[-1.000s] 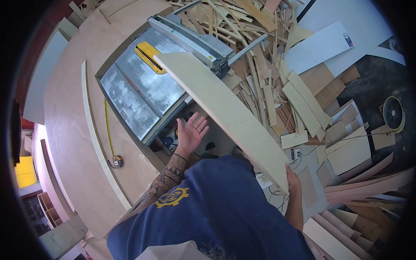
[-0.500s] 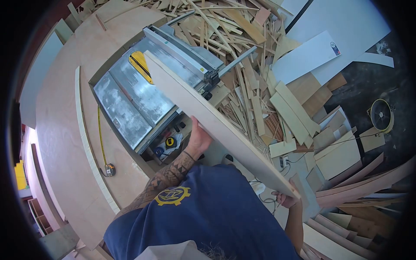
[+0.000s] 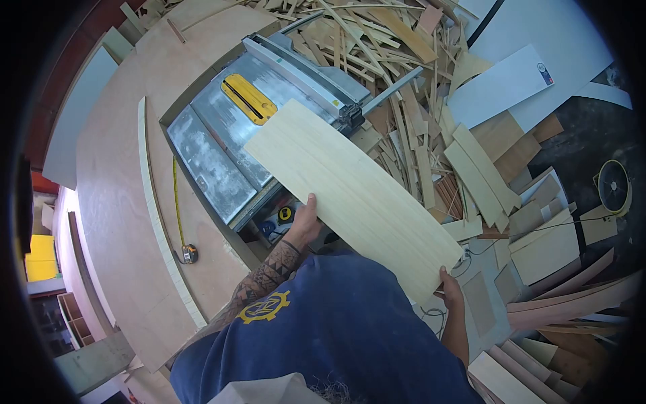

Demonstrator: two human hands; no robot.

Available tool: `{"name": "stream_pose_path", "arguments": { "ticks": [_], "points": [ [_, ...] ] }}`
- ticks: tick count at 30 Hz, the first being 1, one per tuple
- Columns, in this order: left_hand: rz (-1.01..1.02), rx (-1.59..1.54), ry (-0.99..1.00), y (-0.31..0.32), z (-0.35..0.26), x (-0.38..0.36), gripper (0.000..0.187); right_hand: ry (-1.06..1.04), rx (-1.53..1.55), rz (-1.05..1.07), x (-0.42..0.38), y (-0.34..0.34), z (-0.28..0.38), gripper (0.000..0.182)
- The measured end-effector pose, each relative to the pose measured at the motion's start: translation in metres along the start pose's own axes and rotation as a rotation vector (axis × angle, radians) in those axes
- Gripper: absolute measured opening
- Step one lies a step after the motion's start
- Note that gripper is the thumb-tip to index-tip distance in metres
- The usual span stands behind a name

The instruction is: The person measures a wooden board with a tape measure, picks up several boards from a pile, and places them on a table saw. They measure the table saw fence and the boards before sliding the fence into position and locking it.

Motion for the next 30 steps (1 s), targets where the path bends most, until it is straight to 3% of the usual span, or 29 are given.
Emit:
{"name": "stream_pose_path", "arguments": {
  "ticks": [2, 3, 5, 7, 8, 12, 14, 21, 30],
  "points": [
    [0.002, 0.401, 0.003, -0.011, -0.019, 0.006, 0.06, -0.101, 0.631, 0.084, -0.02, 0.026, 0.019, 0.076],
    [-0.003, 0.405, 0.002, -0.016, -0.033, 0.004, 0.06, -0.097, 0.631, 0.089, -0.021, 0.037, 0.02, 0.076],
    [-0.267, 0.999, 0.47, -0.028, -0.09, -0.007, 0.052, -0.169, 0.925, 0.112, -0.014, 0.054, 0.026, 0.077],
    [-0.504, 0.954, 0.83, -0.043, -0.122, -0.003, 0.047, -0.091, 0.911, -0.011, -0.02, 0.063, 0.029, 0.076],
    [-0.48, 0.904, 0.732, -0.046, -0.127, 0.001, 0.045, -0.012, 0.886, -0.134, -0.023, 0.064, 0.026, 0.076],
    [-0.359, 1.122, 0.672, -0.011, -0.151, 0.001, 0.046, -0.078, 0.858, -0.119, -0.029, 0.074, 0.025, 0.079],
    [-0.36, 1.178, 0.729, -0.02, -0.147, 0.037, 0.046, -0.073, 0.863, -0.102, -0.029, 0.075, 0.025, 0.083],
    [-0.377, 1.254, 0.856, -0.023, -0.149, 0.046, 0.046, -0.069, 0.868, -0.111, -0.041, 0.075, 0.04, 0.081],
    [-0.379, 1.249, 0.812, -0.02, -0.153, 0.045, 0.047, -0.224, 0.775, -0.108, -0.036, 0.075, 0.039, 0.074]
  ]
}}
Point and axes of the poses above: each hand's wrist, its own x-axis towards the middle knuckle, its own y-axis out of the palm, z = x × y, the point moved 6 cm from there along x, towards the middle knuckle, and after that the axes turned 13 degrees about -z, right-handed, at the moved point
